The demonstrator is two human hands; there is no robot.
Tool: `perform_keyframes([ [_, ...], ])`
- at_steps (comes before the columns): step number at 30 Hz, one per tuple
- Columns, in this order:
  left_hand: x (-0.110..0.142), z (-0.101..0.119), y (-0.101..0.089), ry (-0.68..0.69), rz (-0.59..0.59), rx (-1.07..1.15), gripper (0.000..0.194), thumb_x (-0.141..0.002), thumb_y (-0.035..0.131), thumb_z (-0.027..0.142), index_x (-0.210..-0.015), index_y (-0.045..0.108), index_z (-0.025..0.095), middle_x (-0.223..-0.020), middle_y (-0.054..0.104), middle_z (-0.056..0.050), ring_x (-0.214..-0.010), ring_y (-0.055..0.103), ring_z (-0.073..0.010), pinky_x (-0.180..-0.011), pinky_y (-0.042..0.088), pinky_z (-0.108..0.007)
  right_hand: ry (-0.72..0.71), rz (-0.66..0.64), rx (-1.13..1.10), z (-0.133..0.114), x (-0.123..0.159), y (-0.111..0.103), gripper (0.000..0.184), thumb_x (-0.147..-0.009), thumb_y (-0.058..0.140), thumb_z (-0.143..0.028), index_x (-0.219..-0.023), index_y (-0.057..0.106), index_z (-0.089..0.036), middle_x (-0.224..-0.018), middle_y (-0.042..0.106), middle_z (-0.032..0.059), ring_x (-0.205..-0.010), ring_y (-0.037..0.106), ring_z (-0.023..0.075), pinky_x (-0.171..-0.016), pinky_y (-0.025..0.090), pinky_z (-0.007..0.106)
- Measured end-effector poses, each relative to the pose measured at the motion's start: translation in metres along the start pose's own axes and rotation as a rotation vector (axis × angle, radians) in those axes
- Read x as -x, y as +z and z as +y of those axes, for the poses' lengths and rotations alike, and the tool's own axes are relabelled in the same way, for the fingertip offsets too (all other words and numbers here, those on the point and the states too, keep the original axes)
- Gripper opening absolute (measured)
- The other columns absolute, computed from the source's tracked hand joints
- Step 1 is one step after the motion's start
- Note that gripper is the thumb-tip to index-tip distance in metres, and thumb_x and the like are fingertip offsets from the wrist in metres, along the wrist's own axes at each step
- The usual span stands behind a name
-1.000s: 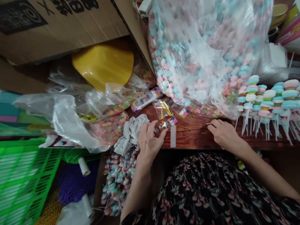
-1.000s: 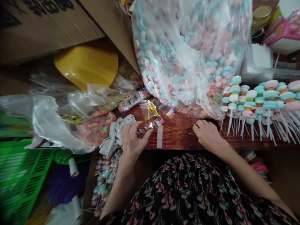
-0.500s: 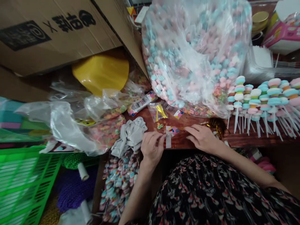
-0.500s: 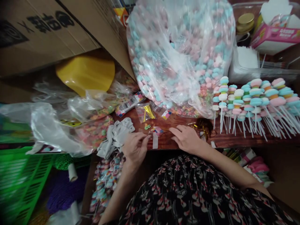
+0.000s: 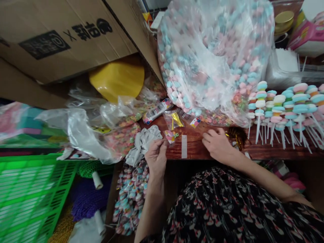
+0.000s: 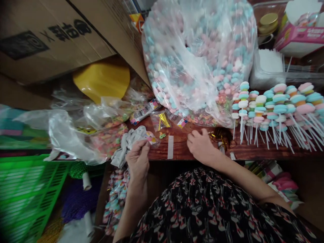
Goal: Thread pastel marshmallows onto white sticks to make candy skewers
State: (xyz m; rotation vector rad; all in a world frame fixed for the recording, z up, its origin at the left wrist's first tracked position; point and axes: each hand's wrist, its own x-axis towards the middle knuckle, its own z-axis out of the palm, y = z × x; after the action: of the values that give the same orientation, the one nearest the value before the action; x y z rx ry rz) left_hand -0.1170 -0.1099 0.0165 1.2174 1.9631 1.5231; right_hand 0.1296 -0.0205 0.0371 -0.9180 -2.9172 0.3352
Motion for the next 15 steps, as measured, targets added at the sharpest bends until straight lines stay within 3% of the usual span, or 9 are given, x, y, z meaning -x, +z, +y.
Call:
perform_keyframes([
  [3,0.003,0.011,0.019,0.099,-0.048,0.021,0.006,-0.084,0.065,0.021,-0.085,0.071,0.018,-0.081,0.064,-0.001,-0.076,0.06,-0.0123,-0.074,0.05,-0.026,0.148,0.203,-0.168,0.004,0.015,-0.018,0.024,-0.094,0.051,-0.022,-0.112,0.063,-0.014,-0.109,0.068,0.0133,-0.101,0.053,0.0257,-0.086,0.037,0.043],
  [6,0.004,0.027,0.053,0.301,-0.109,-0.003,0.012,-0.083,0.066,0.014,-0.091,0.072,0.02,-0.085,0.066,-0.001,-0.078,0.061,-0.0125,-0.075,0.05,-0.027,0.162,0.39,-0.565,0.001,0.017,-0.024,0.04,-0.091,0.06,-0.035,-0.125,0.057,-0.015,-0.111,0.068,0.0109,-0.096,0.059,0.0207,-0.083,0.045,0.035],
  [9,0.002,0.04,0.085,0.451,-0.183,0.024,0.019,-0.081,0.067,0.01,-0.096,0.072,0.021,-0.086,0.068,-0.001,-0.08,0.061,-0.013,-0.076,0.05,-0.027,0.209,0.521,-0.874,0.004,0.01,-0.016,0.021,-0.092,0.058,-0.029,-0.103,0.068,-0.016,-0.088,0.069,0.0053,-0.077,0.061,0.0146,-0.072,0.048,0.027],
  [11,-0.001,0.045,0.098,0.434,-0.278,0.073,0.023,-0.083,0.066,0.012,-0.103,0.071,0.022,-0.088,0.068,-0.002,-0.08,0.062,-0.0132,-0.075,0.05,-0.027,0.226,0.584,-0.981,0.014,0.009,-0.008,0.019,-0.092,0.054,-0.024,-0.089,0.07,-0.015,-0.079,0.067,0.0036,-0.073,0.061,0.013,-0.07,0.049,0.025],
  [15,-0.013,0.054,0.109,0.379,-0.606,0.095,0.024,-0.086,0.064,0.019,-0.11,0.069,0.022,-0.091,0.07,-0.003,-0.082,0.064,-0.014,-0.076,0.051,-0.027,0.116,0.624,-1.011,0.035,0.022,0.0,0.014,-0.09,0.057,-0.02,-0.09,0.071,-0.015,-0.086,0.071,0.0055,-0.081,0.066,0.0134,-0.076,0.052,0.025],
])
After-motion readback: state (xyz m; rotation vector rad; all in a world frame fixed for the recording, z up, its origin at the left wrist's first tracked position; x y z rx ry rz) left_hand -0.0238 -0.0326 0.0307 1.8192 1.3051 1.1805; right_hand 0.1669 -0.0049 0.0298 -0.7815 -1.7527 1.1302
